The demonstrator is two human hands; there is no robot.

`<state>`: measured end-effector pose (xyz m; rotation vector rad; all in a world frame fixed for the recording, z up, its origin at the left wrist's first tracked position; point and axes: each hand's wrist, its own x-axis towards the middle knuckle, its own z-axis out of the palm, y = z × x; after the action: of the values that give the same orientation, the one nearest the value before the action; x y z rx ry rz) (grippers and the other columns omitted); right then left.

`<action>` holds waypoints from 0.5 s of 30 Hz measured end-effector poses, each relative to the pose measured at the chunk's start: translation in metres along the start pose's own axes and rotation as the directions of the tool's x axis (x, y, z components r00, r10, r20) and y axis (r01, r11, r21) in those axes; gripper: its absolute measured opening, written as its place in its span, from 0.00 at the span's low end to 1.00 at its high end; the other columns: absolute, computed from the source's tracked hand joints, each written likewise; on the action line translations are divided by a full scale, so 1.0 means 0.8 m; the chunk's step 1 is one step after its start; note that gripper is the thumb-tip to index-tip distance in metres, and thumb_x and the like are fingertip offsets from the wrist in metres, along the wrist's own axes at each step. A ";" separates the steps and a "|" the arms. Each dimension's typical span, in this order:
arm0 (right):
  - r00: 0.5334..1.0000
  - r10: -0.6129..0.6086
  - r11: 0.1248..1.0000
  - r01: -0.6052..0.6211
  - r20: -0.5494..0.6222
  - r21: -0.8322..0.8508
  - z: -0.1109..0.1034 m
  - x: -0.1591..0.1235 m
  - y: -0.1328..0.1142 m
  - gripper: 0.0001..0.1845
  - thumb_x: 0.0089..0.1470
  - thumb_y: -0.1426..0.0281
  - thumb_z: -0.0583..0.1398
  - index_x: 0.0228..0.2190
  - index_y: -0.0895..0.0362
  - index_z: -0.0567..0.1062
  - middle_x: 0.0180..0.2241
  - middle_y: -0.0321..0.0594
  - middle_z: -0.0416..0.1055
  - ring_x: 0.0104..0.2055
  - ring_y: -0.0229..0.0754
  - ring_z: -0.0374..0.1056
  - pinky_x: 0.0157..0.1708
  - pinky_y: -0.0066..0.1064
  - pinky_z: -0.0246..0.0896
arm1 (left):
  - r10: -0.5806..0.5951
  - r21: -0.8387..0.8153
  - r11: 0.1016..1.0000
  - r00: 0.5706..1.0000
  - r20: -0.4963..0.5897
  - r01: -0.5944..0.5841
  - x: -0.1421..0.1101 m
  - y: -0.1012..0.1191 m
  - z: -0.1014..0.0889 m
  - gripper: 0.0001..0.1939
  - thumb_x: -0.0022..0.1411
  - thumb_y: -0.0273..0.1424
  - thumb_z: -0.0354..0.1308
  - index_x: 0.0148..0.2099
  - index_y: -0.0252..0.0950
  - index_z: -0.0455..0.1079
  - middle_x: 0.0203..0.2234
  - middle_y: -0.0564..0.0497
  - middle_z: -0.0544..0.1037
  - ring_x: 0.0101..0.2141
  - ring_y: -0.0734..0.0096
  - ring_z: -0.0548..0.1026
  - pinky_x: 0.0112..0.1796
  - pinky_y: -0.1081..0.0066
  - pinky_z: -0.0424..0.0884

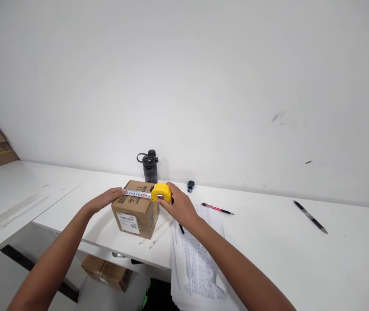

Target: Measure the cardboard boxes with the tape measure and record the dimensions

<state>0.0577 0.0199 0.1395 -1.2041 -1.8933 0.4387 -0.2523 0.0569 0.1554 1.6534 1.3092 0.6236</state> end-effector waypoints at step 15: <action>0.986 -0.072 0.955 0.113 -0.153 0.274 0.095 -0.128 -0.111 0.39 0.46 0.73 0.62 0.58 0.55 0.54 0.60 0.53 0.61 0.58 0.53 0.65 0.52 0.45 0.66 | 0.327 -0.049 0.944 0.944 0.037 -0.325 0.070 0.121 -0.002 0.16 0.58 0.44 0.56 0.31 0.35 0.66 0.29 0.51 0.71 0.32 0.69 0.70 0.40 0.66 0.69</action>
<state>-0.0334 -0.1015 0.1063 -0.9292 -1.6917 0.5374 -0.1897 0.1079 0.2334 1.8558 0.9887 0.7982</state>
